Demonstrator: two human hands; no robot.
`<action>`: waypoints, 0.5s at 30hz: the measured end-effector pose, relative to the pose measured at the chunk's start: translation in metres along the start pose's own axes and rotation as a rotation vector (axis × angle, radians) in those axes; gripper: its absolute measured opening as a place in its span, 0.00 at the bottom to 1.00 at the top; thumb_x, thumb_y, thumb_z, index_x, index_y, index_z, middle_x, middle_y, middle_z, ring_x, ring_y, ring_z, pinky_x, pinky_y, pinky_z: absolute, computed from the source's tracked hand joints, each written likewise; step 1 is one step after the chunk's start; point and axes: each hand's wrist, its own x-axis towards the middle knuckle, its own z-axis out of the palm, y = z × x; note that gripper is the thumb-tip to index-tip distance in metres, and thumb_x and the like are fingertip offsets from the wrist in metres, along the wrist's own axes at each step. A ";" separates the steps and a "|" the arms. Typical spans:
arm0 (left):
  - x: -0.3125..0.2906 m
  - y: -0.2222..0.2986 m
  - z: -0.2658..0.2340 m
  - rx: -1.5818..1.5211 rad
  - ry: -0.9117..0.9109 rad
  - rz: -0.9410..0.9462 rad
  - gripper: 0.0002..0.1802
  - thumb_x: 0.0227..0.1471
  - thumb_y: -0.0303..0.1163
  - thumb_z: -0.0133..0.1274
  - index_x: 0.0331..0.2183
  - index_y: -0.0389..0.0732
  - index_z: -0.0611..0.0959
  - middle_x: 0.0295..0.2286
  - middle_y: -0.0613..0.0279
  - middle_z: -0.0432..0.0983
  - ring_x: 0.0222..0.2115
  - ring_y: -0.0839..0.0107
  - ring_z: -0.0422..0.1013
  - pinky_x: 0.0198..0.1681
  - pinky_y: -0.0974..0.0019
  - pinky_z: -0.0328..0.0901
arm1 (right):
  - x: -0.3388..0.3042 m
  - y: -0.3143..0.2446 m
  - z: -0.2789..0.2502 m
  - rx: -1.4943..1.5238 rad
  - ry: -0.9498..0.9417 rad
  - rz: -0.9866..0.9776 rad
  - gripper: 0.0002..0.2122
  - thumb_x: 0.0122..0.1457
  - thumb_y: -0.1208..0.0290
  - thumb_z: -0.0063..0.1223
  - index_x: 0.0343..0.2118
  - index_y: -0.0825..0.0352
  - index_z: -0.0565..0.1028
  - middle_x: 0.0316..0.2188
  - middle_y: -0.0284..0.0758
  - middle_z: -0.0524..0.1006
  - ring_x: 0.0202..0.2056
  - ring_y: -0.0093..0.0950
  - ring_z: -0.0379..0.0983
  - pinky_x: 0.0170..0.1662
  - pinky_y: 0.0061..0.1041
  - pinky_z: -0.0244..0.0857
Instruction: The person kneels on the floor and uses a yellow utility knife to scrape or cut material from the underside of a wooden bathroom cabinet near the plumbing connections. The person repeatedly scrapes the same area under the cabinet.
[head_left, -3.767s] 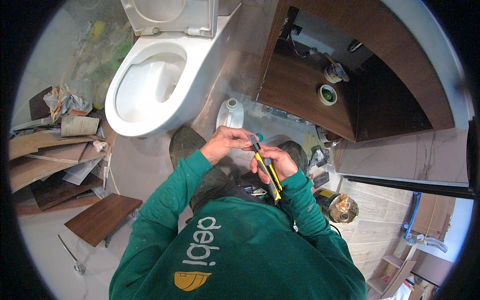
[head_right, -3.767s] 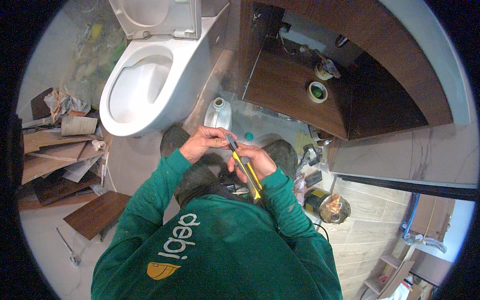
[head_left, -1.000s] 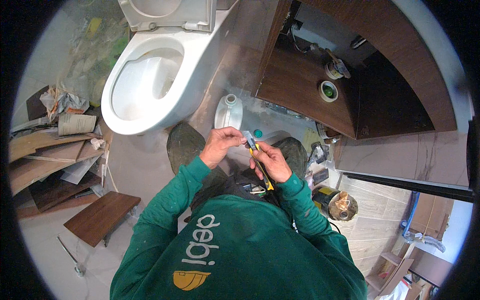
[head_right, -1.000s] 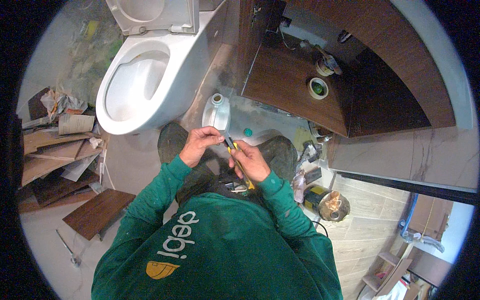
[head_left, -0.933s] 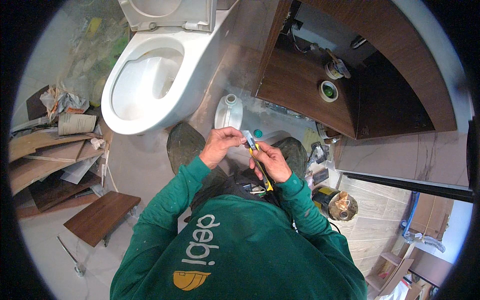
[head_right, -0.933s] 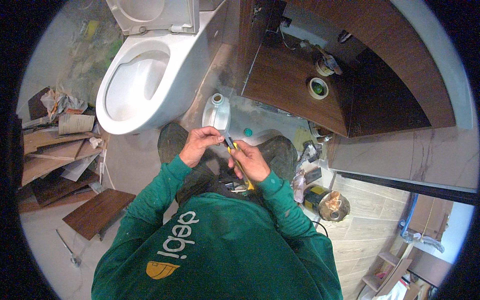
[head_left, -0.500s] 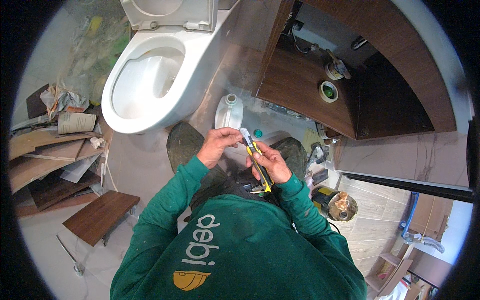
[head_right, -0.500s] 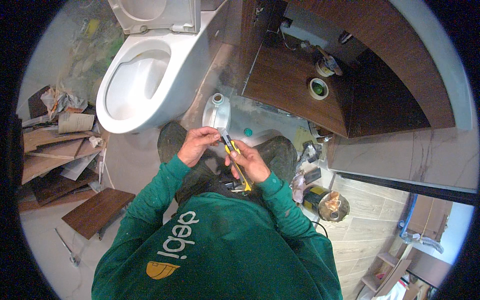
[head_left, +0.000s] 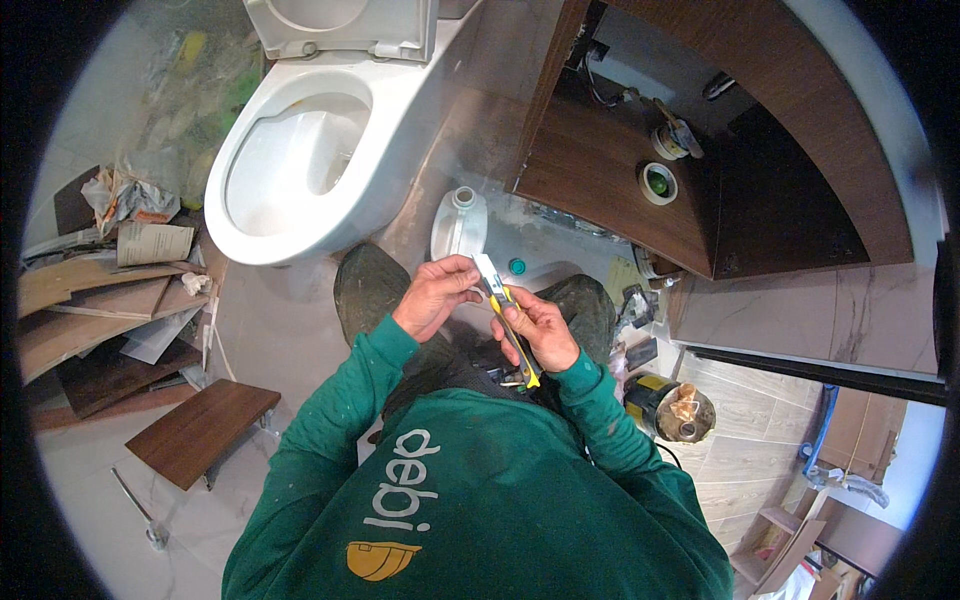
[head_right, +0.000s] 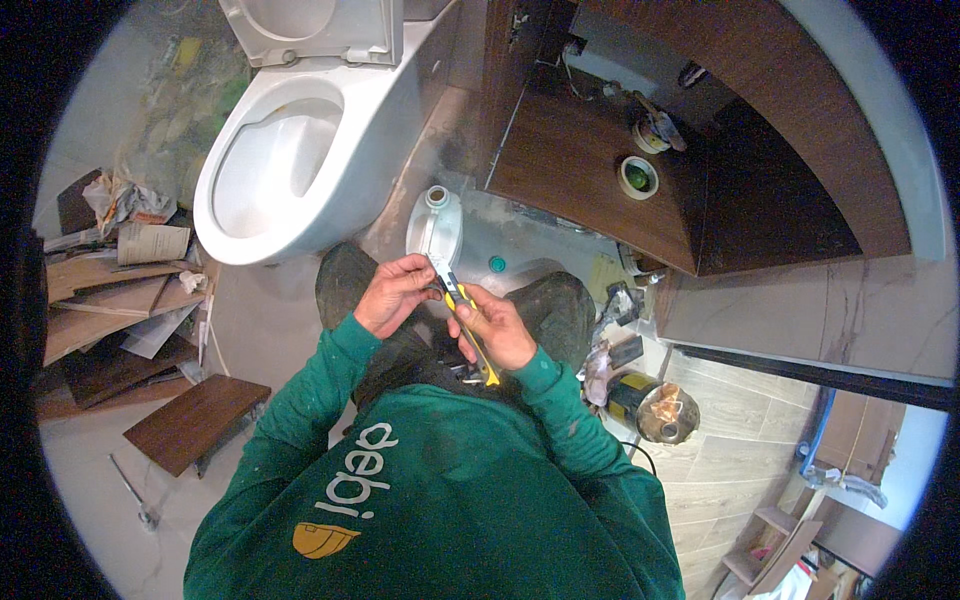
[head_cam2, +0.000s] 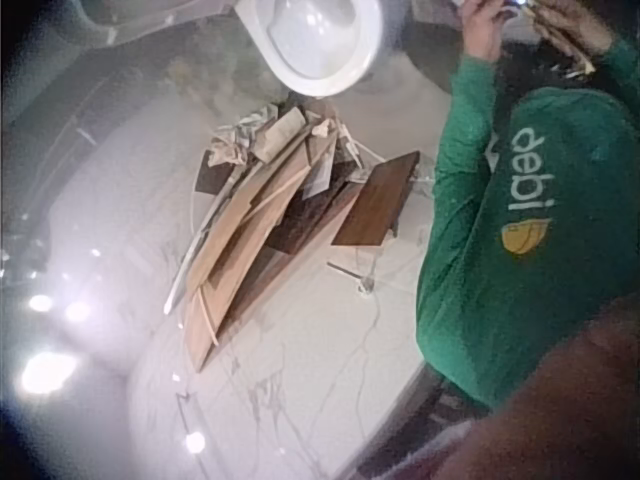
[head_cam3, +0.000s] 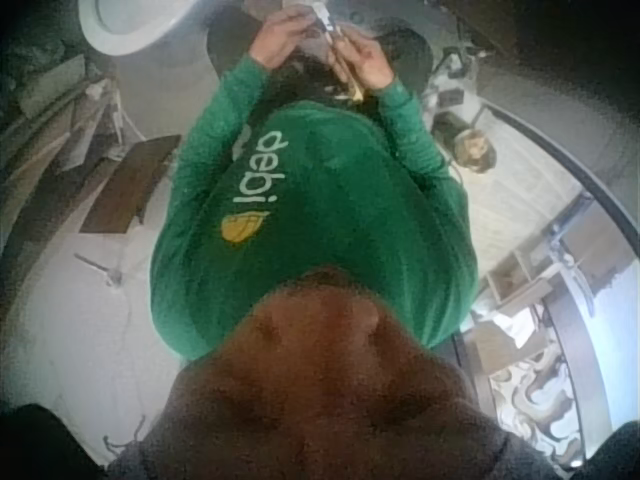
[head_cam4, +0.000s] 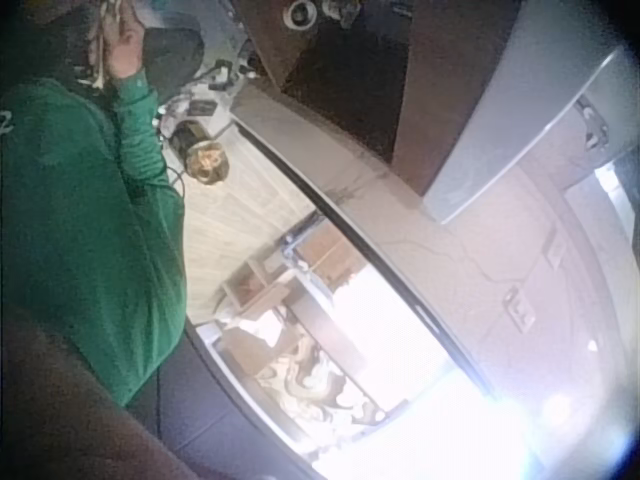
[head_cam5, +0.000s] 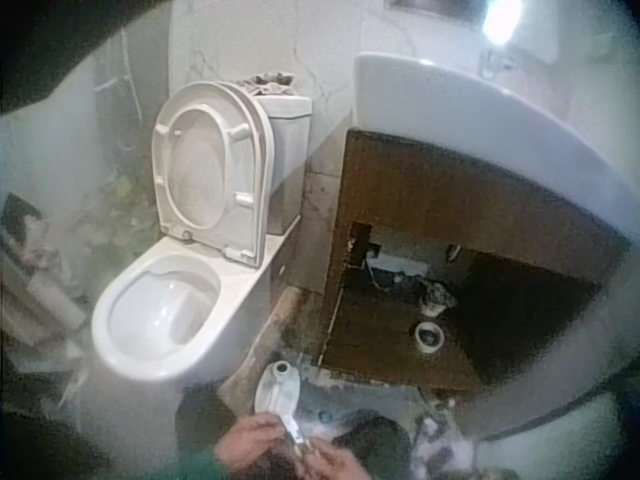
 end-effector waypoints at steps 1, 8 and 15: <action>-0.001 0.001 0.001 -0.005 0.003 -0.003 0.06 0.57 0.27 0.51 0.36 0.37 0.80 0.34 0.61 0.78 0.37 0.71 0.73 0.42 0.63 0.66 | 0.000 0.000 0.001 -0.002 0.008 -0.001 0.17 0.67 0.65 0.43 0.56 0.64 0.65 0.25 0.32 0.73 0.17 0.19 0.66 0.20 0.18 0.60; -0.004 0.003 0.002 0.001 -0.002 -0.027 0.08 0.55 0.29 0.53 0.37 0.36 0.80 0.34 0.61 0.78 0.37 0.70 0.73 0.43 0.62 0.66 | -0.003 -0.003 0.003 0.046 0.004 0.028 0.16 0.66 0.64 0.42 0.55 0.63 0.67 0.24 0.32 0.73 0.16 0.20 0.67 0.19 0.18 0.61; -0.004 0.005 0.004 0.005 -0.085 0.003 0.09 0.54 0.29 0.52 0.37 0.36 0.79 0.32 0.62 0.77 0.35 0.71 0.72 0.42 0.63 0.66 | -0.004 -0.005 0.003 0.294 -0.076 0.152 0.17 0.65 0.63 0.42 0.52 0.67 0.68 0.24 0.35 0.74 0.15 0.26 0.70 0.18 0.22 0.64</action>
